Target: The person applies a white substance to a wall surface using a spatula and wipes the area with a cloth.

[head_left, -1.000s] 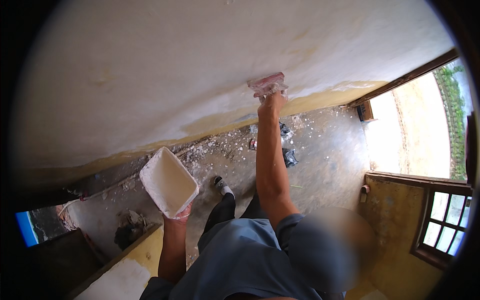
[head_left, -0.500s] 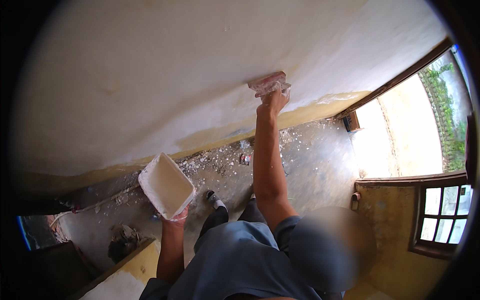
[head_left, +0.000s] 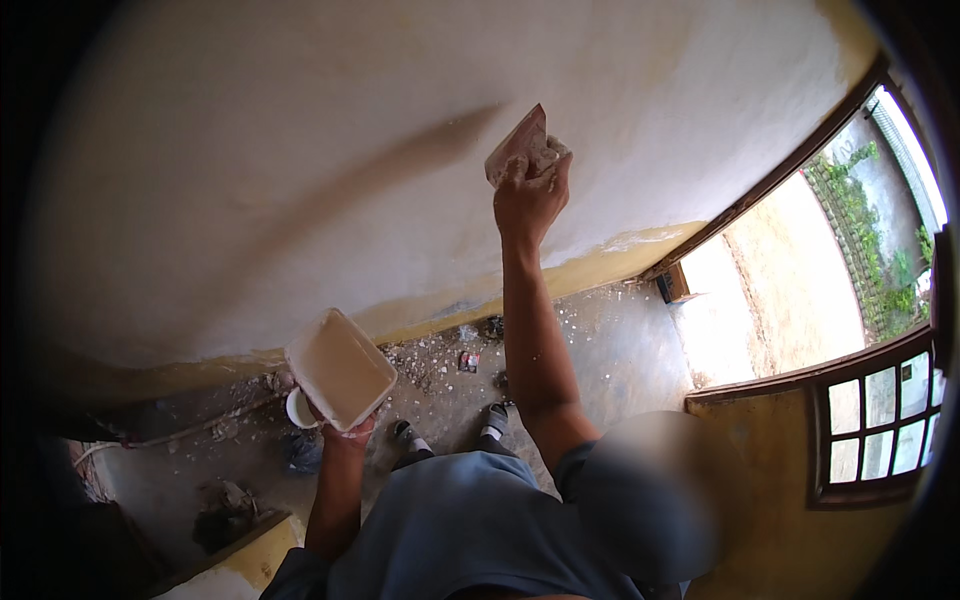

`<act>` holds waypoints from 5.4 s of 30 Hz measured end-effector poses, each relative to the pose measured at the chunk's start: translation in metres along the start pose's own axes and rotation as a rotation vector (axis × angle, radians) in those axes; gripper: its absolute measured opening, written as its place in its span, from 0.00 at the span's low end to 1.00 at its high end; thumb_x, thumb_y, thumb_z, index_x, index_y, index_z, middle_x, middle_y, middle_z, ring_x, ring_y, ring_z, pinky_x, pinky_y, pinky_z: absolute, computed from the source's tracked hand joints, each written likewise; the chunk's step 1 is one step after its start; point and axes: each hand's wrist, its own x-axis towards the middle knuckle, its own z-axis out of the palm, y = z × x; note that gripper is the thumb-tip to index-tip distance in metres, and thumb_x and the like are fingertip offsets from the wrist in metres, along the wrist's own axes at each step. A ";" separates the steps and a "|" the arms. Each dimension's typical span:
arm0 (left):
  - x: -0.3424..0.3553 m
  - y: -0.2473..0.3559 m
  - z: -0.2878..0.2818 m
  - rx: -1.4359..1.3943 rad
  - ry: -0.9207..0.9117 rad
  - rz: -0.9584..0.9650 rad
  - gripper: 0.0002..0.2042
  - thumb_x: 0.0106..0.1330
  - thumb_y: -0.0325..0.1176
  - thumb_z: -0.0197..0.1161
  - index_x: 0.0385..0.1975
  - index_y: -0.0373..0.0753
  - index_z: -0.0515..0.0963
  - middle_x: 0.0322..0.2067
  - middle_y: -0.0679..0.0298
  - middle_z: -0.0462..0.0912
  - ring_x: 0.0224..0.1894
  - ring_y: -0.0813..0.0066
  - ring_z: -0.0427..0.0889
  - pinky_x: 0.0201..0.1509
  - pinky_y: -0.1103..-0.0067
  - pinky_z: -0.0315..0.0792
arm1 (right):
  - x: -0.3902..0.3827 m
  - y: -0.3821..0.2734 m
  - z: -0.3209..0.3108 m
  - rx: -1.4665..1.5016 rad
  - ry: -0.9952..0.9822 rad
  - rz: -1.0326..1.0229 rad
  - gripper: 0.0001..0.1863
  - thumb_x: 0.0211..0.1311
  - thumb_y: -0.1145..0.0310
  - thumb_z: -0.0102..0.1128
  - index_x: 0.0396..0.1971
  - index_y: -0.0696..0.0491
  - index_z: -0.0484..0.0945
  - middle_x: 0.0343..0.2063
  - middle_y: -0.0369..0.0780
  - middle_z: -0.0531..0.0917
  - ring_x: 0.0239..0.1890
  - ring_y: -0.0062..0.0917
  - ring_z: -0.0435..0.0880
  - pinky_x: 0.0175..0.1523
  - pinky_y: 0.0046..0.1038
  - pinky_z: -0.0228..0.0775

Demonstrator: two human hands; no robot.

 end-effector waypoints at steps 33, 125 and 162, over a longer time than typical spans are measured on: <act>0.027 -0.016 0.047 0.067 -0.027 0.086 0.26 0.71 0.49 0.55 0.64 0.41 0.68 0.59 0.57 0.77 0.58 0.57 0.79 0.59 0.58 0.77 | 0.109 0.002 -0.038 -0.463 -0.014 -0.790 0.13 0.57 0.79 0.59 0.42 0.53 0.77 0.37 0.43 0.83 0.43 0.46 0.79 0.47 0.44 0.72; 0.053 -0.020 0.100 0.181 -0.135 0.044 0.32 0.70 0.57 0.49 0.68 0.43 0.63 0.62 0.56 0.71 0.63 0.56 0.73 0.64 0.53 0.72 | -0.123 -0.041 -0.033 0.264 -1.089 0.580 0.24 0.64 0.76 0.61 0.60 0.64 0.69 0.45 0.48 0.84 0.46 0.27 0.84 0.48 0.27 0.80; 0.045 -0.025 0.067 0.127 0.214 -0.128 0.29 0.69 0.57 0.54 0.65 0.49 0.67 0.59 0.60 0.76 0.59 0.54 0.77 0.56 0.45 0.75 | 0.061 0.248 -0.128 0.446 0.262 1.179 0.13 0.63 0.79 0.46 0.46 0.64 0.73 0.39 0.50 0.81 0.33 0.39 0.85 0.31 0.40 0.82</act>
